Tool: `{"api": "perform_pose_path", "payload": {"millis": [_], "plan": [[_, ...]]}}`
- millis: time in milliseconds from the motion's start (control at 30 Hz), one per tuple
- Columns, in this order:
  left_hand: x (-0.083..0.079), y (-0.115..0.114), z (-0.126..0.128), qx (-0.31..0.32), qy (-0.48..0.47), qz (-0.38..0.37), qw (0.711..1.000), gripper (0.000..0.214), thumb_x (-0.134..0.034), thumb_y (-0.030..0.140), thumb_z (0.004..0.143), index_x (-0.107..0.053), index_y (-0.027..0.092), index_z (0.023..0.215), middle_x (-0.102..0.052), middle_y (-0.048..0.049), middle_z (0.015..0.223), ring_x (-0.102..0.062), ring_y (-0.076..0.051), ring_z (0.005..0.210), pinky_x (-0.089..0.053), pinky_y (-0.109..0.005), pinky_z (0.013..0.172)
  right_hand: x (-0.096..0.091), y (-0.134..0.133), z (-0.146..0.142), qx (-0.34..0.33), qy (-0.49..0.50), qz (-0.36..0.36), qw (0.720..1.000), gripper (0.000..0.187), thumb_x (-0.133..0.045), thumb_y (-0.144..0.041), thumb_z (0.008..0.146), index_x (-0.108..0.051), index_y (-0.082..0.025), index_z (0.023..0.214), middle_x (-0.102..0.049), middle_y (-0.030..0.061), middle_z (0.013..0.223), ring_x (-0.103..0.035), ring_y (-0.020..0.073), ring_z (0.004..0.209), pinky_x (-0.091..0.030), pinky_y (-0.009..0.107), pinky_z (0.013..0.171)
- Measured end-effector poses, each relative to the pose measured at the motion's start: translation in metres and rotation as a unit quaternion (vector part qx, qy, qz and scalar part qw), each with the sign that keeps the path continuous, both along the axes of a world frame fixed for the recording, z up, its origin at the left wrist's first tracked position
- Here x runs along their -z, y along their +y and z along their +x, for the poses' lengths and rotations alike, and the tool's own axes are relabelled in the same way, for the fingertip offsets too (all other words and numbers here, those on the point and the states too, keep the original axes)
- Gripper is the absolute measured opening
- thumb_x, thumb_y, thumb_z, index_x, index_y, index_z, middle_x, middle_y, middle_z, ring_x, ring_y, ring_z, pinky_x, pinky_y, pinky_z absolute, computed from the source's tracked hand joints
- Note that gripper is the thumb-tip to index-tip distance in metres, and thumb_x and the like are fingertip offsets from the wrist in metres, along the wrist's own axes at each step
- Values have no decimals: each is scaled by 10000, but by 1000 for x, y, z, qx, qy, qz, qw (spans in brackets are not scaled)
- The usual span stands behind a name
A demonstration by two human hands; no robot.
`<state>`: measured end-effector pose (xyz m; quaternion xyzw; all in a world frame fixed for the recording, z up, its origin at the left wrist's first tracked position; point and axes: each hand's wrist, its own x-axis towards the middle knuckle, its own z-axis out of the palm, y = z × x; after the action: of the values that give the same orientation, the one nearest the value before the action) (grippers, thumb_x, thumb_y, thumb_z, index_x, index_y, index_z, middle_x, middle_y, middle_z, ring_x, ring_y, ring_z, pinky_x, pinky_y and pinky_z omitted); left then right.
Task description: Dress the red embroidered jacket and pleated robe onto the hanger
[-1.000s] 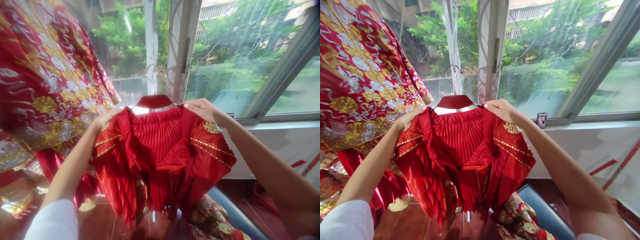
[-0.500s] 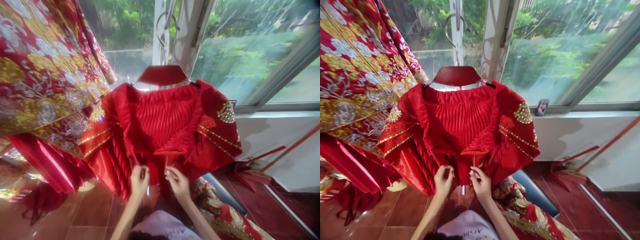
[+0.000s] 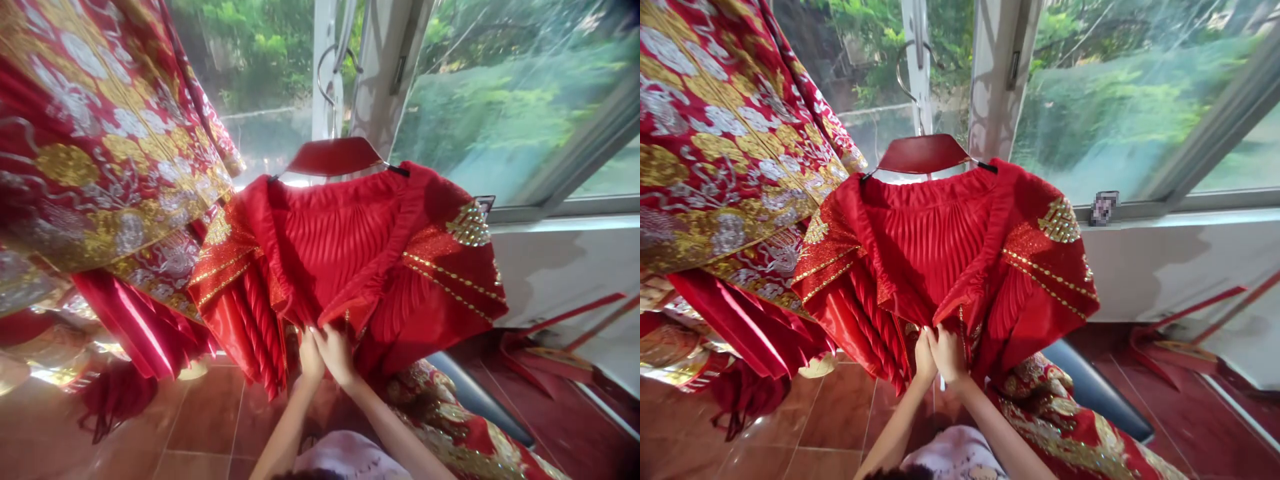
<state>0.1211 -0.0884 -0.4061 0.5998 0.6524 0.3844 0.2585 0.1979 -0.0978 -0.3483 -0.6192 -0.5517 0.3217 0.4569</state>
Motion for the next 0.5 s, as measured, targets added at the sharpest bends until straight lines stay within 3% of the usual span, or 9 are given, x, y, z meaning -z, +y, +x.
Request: {"api": "perform_pose_path", "payload": {"millis": [233,367,500], "plan": [[-1,-18,-2,22,11,-23,999,191,-390,201,897,-555,156,812,-636,-81,771,-595,-172,680,-444,-271,643,8,-19,0,-26,119,-69,990,418,-561,-578,727,-480,-195,582,-499,19,545,-456,121,534,-316,234,534],[3,-21,-7,35,24,-36,998,193,-359,155,892,-551,152,878,-630,-54,736,-591,-154,646,-433,-246,607,6,-19,-3,-93,241,-122,958,528,-457,-721,711,-387,-220,562,-318,-58,461,-286,75,403,-256,223,392],[7,-24,-8,34,58,-52,996,208,-356,127,870,-562,144,859,-622,-61,702,-591,-159,601,-417,-251,571,-7,-27,-6,-120,317,-124,933,524,-481,-712,698,-347,-231,538,-255,-83,436,-196,55,356,-197,218,314]]}}
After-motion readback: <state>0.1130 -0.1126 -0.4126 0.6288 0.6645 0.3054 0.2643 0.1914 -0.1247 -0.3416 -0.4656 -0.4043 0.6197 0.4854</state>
